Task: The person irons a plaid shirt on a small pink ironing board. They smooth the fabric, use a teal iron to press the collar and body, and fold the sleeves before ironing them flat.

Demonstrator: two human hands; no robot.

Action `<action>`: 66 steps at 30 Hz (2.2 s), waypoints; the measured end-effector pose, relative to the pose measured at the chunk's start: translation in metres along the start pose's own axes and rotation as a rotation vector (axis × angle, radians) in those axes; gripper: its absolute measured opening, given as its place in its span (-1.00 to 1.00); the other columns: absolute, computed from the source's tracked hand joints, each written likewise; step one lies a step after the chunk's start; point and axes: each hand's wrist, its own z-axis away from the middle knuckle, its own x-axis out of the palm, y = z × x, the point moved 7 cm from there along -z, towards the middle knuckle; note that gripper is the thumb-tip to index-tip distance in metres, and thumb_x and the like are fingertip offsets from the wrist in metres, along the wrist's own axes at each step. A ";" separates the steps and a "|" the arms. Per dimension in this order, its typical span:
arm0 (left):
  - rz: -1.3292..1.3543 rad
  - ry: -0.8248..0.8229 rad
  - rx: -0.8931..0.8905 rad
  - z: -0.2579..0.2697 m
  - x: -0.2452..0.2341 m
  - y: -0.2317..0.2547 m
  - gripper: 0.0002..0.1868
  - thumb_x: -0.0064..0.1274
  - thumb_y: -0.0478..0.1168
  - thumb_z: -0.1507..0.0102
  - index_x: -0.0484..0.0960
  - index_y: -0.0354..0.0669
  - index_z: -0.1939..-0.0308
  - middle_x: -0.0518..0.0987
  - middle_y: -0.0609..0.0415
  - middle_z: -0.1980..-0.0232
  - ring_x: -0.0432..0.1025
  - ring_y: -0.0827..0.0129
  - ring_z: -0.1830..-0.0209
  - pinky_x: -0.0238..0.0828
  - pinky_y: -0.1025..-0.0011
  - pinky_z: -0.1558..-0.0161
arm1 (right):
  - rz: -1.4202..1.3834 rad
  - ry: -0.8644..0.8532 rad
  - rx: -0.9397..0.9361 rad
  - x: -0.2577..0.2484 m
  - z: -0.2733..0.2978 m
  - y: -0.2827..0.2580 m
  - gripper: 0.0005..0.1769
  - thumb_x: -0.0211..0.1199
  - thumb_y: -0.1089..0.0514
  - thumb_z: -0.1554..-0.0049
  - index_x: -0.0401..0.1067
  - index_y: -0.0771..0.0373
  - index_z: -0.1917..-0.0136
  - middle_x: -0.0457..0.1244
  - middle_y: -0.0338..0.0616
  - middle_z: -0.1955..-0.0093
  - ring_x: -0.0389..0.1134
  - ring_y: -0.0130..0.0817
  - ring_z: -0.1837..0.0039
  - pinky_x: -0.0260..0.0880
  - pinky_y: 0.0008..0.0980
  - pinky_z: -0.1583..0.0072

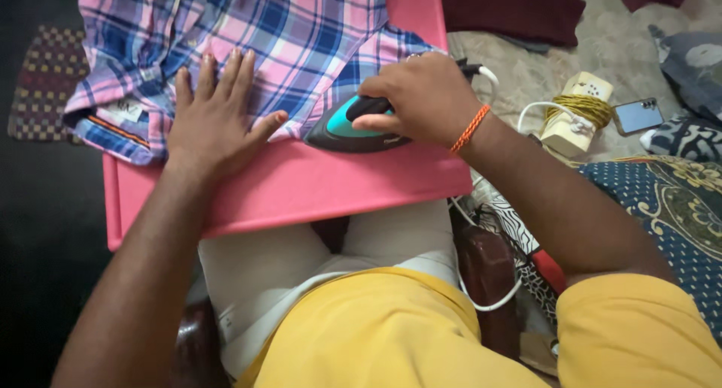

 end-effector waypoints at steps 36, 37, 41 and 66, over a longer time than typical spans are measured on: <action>-0.101 -0.027 -0.021 -0.002 0.007 -0.003 0.06 -0.42 0.53 -0.28 -0.12 -0.07 -0.64 -0.04 -0.05 -0.67 -0.25 -0.09 -0.66 -0.50 -0.10 -0.53 | -0.157 0.742 1.107 0.169 0.252 0.348 -0.28 0.44 -0.08 -0.25 0.13 0.45 -0.31 0.24 0.41 -0.26 0.28 0.32 -0.30 0.26 0.06 -0.31; -0.107 -0.020 -0.016 -0.002 0.007 -0.003 0.06 -0.42 0.53 -0.28 -0.12 -0.08 -0.64 -0.04 -0.05 -0.67 -0.25 -0.10 -0.65 -0.50 -0.10 -0.53 | -0.122 0.743 1.125 0.182 0.252 0.343 -0.27 0.44 -0.08 -0.24 0.11 0.45 -0.31 0.23 0.43 -0.26 0.27 0.34 -0.30 0.25 0.08 -0.30; -0.121 -0.005 -0.007 -0.001 0.007 -0.002 0.06 -0.42 0.52 -0.28 -0.10 -0.09 -0.64 -0.03 -0.04 -0.66 -0.24 -0.10 -0.65 -0.49 -0.11 -0.52 | -0.209 0.618 1.236 0.204 0.250 0.327 -0.34 0.41 -0.07 -0.19 0.15 0.39 -0.25 0.28 0.37 -0.20 0.31 0.34 -0.25 0.28 0.11 -0.23; -0.134 -0.007 -0.012 0.000 0.008 -0.004 0.07 -0.46 0.55 -0.27 -0.12 -0.08 -0.63 -0.05 -0.01 -0.67 -0.26 -0.07 -0.66 -0.50 -0.10 -0.53 | -0.897 0.649 1.364 0.212 0.270 0.333 -0.29 0.46 0.10 -0.09 0.10 0.31 -0.33 0.34 -0.02 0.01 0.40 -0.37 0.29 0.41 -0.37 0.34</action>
